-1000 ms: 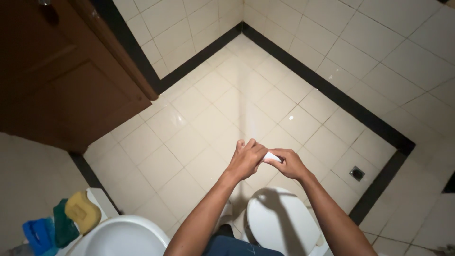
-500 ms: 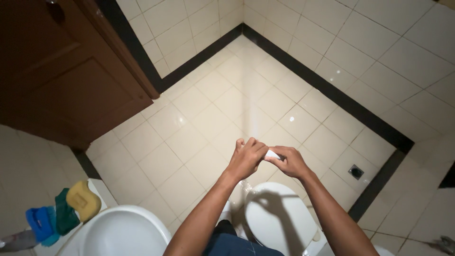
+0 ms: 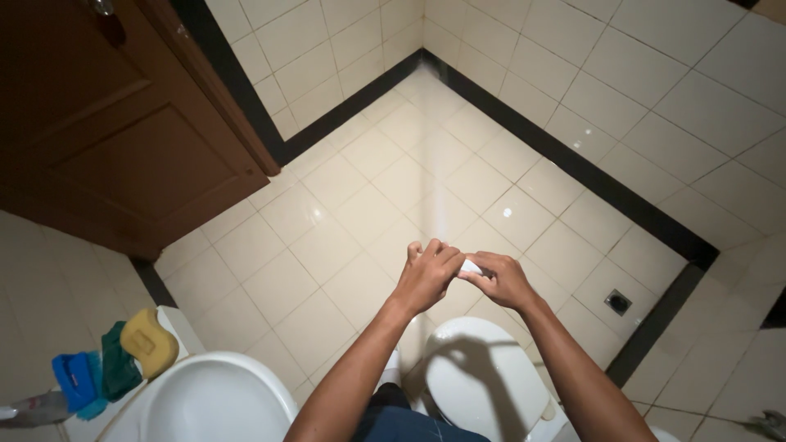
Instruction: The person uses a handheld bidet sprayer to clean the toilet bowl and the surrounding tiled floor. They direct the water stream into the bowl and across the floor tiles to rinse the area.
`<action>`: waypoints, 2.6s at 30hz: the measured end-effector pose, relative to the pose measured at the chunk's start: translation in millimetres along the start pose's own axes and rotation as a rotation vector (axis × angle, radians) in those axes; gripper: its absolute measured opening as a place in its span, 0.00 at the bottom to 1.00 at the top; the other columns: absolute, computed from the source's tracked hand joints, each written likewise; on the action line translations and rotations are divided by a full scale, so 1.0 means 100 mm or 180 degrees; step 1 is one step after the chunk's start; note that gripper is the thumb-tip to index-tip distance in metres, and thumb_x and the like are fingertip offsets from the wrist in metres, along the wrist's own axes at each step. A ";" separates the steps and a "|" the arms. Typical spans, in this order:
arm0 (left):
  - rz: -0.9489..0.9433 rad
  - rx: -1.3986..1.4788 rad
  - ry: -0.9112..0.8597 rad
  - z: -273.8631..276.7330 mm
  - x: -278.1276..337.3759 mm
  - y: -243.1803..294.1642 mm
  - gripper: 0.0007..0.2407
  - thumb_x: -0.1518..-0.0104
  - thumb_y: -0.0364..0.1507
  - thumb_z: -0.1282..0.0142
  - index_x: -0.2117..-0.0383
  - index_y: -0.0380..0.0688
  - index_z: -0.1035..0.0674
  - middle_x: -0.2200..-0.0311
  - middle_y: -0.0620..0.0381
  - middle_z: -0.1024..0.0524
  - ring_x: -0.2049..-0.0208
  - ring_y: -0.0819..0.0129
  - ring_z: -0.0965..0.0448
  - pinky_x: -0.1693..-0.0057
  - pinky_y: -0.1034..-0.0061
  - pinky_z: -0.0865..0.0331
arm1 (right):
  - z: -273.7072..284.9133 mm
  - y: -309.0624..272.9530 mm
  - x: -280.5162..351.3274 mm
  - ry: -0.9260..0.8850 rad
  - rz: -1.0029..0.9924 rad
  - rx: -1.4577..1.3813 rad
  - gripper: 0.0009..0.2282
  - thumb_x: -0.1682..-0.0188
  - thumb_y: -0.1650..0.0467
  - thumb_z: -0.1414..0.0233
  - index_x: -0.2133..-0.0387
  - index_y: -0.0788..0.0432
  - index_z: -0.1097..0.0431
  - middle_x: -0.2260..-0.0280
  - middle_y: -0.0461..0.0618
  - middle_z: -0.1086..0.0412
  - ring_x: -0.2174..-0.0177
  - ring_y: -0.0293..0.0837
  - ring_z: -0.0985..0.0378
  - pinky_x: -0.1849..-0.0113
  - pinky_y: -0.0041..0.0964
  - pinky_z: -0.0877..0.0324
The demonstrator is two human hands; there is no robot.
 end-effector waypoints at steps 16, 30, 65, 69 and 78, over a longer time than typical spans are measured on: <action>0.0010 -0.0204 0.0150 -0.06 0.04 0.02 0.14 0.50 0.18 0.45 0.58 0.49 0.24 0.57 0.65 0.26 0.52 0.64 0.28 0.51 0.59 0.45 | 0.07 -0.10 -0.03 0.0012 0.0018 -0.0037 0.15 0.57 0.64 0.37 0.57 0.51 0.22 0.74 0.47 0.26 0.77 0.44 0.28 0.71 0.39 0.31; 0.0028 -0.0121 0.0084 -0.15 0.01 -0.04 0.13 0.49 0.19 0.43 0.58 0.50 0.23 0.59 0.65 0.26 0.52 0.64 0.27 0.51 0.57 0.44 | -0.01 0.07 -0.03 -0.0094 -0.0220 -0.0323 0.14 0.56 0.65 0.38 0.57 0.52 0.21 0.73 0.48 0.25 0.76 0.45 0.27 0.71 0.38 0.30; 0.0240 0.0361 -0.0166 -0.24 0.04 0.11 0.07 0.46 0.24 0.40 0.63 0.50 0.21 0.62 0.65 0.22 0.56 0.63 0.28 0.52 0.57 0.43 | -0.03 0.09 0.25 -0.0134 -0.0798 -0.0422 0.13 0.55 0.64 0.39 0.58 0.53 0.20 0.69 0.47 0.19 0.78 0.40 0.30 0.72 0.36 0.32; 0.0160 0.0365 -0.0118 -0.25 -0.01 0.14 0.08 0.47 0.23 0.40 0.63 0.50 0.21 0.63 0.65 0.22 0.55 0.63 0.27 0.51 0.56 0.43 | 0.04 0.06 0.28 -0.0027 -0.0835 -0.0469 0.13 0.55 0.63 0.38 0.58 0.52 0.20 0.68 0.47 0.19 0.79 0.40 0.29 0.73 0.36 0.31; 0.0053 0.0348 -0.0194 -0.25 -0.05 0.22 0.08 0.48 0.24 0.39 0.64 0.50 0.21 0.63 0.65 0.23 0.55 0.62 0.28 0.51 0.56 0.43 | 0.10 0.08 0.36 0.0061 -0.0798 -0.0287 0.13 0.56 0.63 0.38 0.58 0.52 0.20 0.68 0.48 0.19 0.78 0.41 0.28 0.71 0.36 0.30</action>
Point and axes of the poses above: each hand's wrist, its own x-axis away from the middle knuckle, its own z-axis out of the back of the hand, y = z × x, the point moved 3 cm from there along -x, towards the middle knuckle
